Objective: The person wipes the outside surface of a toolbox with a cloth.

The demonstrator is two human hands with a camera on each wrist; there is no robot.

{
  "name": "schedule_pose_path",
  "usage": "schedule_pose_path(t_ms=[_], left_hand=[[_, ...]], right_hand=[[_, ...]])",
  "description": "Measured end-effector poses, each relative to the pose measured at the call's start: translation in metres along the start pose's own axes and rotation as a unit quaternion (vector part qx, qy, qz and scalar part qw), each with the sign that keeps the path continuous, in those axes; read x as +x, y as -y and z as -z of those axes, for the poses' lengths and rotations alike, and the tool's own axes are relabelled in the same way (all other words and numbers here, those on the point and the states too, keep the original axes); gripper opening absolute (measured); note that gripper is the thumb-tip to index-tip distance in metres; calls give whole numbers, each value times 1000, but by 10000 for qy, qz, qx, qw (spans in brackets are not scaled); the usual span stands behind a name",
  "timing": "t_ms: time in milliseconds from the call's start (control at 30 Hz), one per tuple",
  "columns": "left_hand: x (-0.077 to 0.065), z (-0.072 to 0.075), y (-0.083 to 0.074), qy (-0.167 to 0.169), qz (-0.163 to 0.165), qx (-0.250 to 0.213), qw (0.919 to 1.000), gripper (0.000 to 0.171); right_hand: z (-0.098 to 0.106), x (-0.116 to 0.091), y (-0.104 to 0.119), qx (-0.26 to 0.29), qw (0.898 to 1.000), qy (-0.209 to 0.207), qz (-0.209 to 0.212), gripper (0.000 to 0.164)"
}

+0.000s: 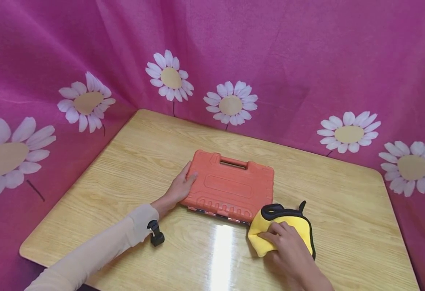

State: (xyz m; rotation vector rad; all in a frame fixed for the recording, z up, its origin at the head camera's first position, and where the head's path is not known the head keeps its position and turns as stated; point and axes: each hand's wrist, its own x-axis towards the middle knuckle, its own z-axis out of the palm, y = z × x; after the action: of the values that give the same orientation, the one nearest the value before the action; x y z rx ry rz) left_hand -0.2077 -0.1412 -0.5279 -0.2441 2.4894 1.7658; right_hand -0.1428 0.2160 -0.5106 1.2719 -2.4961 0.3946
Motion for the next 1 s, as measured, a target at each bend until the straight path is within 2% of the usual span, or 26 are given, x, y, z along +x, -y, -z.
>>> schedule_pose_path(t_ms=[100, 267, 467, 633, 833, 933, 1000], left_hand=[[0, 0, -2, -20, -16, -5, 10000, 65], [0, 0, -3, -25, -75, 2, 10000, 64], [0, -1, -5, 4, 0, -8, 10000, 65], [1, -2, -5, 2, 20, -25, 10000, 66], [2, -3, -6, -33, 136, -200, 9997, 65], [2, -3, -9, -192, 135, -167, 9996, 65], [2, -2, -13, -401, -72, 2, 9992, 64]], right_hand=[[7, 0, 2, 87, 9998, -42, -180, 47], [24, 4, 5, 394, 9975, -255, -534, 58], [53, 24, 2, 896, 9882, -691, -1030, 70], [71, 40, -1, 1022, 9832, -1038, -1098, 65], [79, 55, 0, 1114, 9773, -1422, -1111, 56], [79, 63, 2, 1238, 9728, -1600, -1131, 52], [78, 67, 4, 1340, 9697, -1678, -1162, 50]])
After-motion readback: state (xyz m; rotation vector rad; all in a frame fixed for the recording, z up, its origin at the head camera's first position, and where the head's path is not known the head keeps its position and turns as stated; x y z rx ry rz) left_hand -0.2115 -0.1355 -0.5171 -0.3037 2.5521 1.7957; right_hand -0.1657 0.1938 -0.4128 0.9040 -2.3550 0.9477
